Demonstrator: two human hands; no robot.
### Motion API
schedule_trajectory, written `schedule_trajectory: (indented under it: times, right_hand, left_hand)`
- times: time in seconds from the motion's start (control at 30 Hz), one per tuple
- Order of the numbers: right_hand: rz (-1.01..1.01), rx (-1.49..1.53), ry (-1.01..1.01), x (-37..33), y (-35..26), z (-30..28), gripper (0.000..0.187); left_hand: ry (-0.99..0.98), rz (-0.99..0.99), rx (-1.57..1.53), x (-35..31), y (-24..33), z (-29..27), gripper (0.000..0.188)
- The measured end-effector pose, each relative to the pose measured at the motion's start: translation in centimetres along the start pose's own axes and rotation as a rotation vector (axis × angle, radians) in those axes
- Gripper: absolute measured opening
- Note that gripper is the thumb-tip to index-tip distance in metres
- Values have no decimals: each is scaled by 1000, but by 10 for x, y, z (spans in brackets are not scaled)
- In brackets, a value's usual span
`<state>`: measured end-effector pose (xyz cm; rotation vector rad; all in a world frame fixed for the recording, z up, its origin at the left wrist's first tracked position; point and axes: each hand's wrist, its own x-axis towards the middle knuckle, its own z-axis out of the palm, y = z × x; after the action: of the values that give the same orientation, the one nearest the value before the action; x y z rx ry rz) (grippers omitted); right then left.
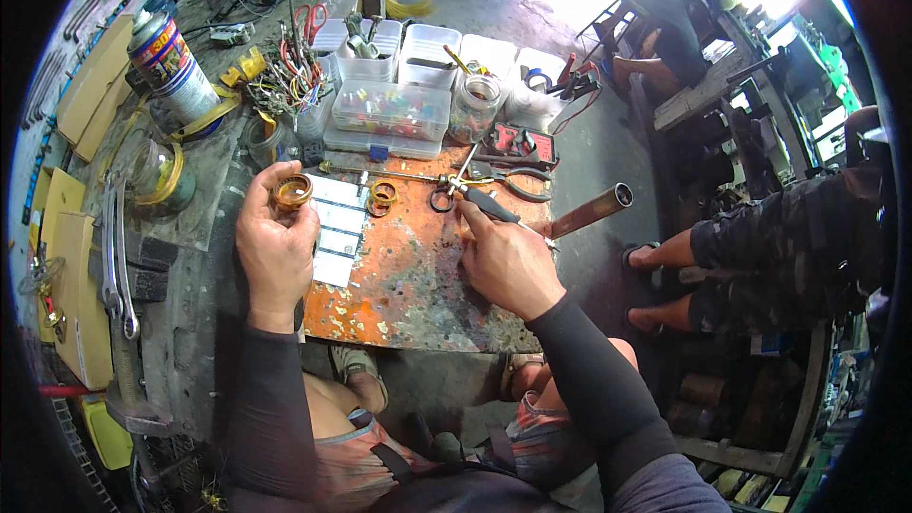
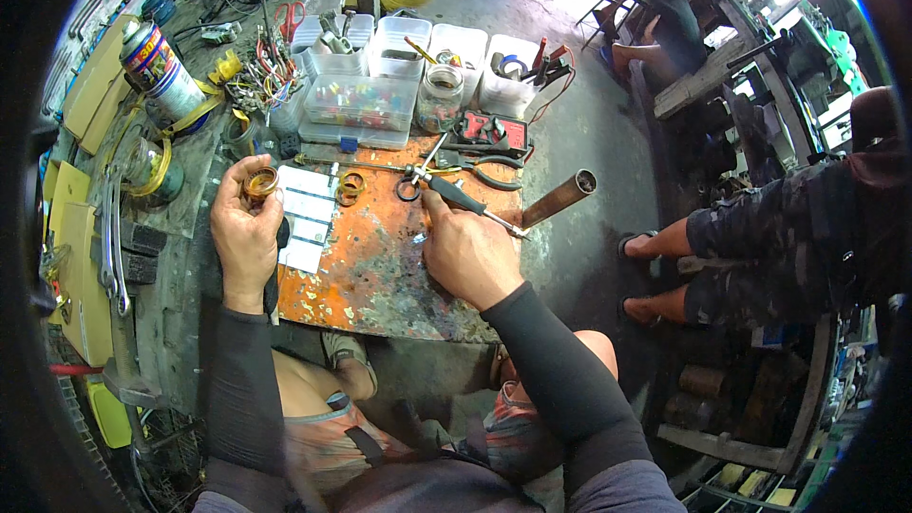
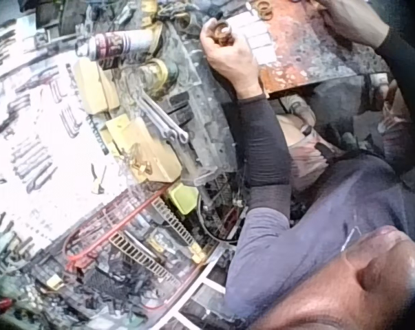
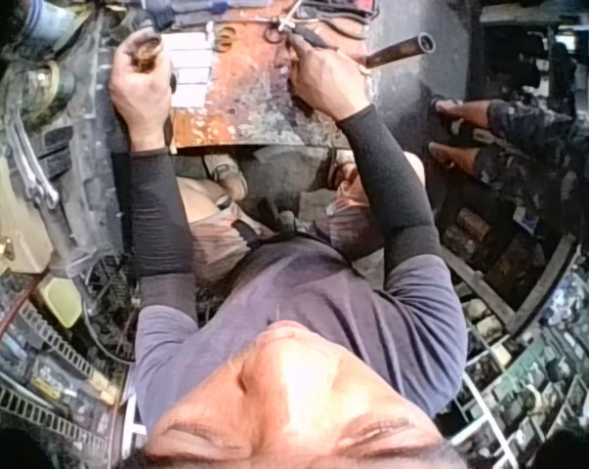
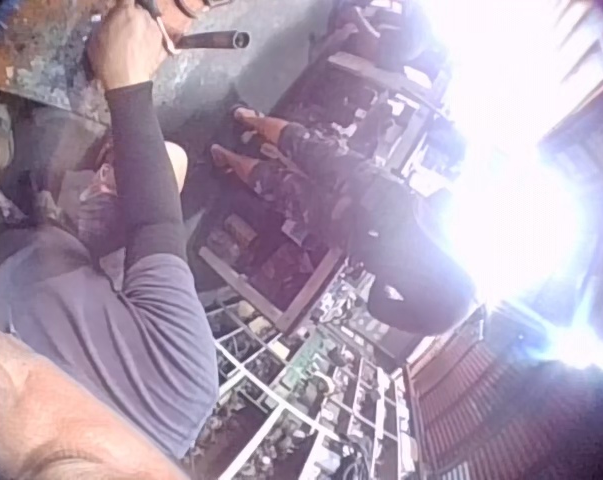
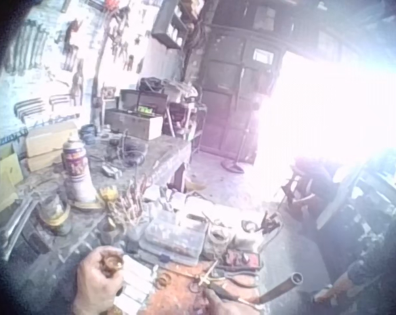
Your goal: The person sits on the floor and handles small brass-colored rings and a metal pipe, wiping the pipe with a cloth and attempting to fit the rings onto it. The person repeatedly picks up and sets down the rings and pipe while another person moves in the background.
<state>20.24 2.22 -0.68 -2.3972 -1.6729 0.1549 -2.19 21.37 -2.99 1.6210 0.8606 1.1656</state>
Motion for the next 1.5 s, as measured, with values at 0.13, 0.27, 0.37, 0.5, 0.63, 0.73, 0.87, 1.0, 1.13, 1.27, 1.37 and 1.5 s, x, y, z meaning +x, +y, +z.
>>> schedule_trajectory:
  times: [0.13, 0.27, 0.37, 0.5, 0.63, 0.73, 0.87, 1.0, 1.13, 1.27, 1.37, 1.5]
  right_hand:
    - [-17, -5, 58, 5, 7, 17, 53]
    - [-53, 24, 14, 0, 1, 7, 45]
    - [-53, 42, 15, -12, -4, -8, 35]
    - [-81, 94, 46, -23, 9, -17, 32]
    - [-104, 97, -3, -28, 13, -16, 35]
    - [-102, 58, -81, -29, 10, -19, 39]
    - [-97, 110, -133, -43, 7, -19, 47]
    - [-101, 123, -137, -49, 4, -9, 58]
    - [-116, 96, -131, -45, 1, -4, 61]
    - [-133, 126, -117, -43, 7, -12, 63]
    - [-136, 131, -118, -42, 13, -9, 65]
    - [-94, 94, -161, -43, 3, -3, 65]
  left_hand:
    - [-6, -21, 0, 0, 1, 1, 44]
    - [1, -42, -35, 0, 0, 1, 44]
    - [34, 20, -18, 1, -5, 2, 45]
    - [-18, -51, -12, 0, 1, 1, 46]
    - [-23, -36, 0, 1, -4, 0, 46]
    - [-9, -16, 12, 1, -5, -1, 46]
    - [-22, -13, 16, 1, -6, 0, 46]
    - [-33, -8, 40, 1, -6, 2, 46]
    - [-35, -12, 40, 1, -5, 1, 45]
    - [-35, -22, 39, 0, -5, -2, 45]
    - [-22, 20, 40, 2, -6, 2, 45]
    - [-37, -22, 36, 0, -3, 1, 45]
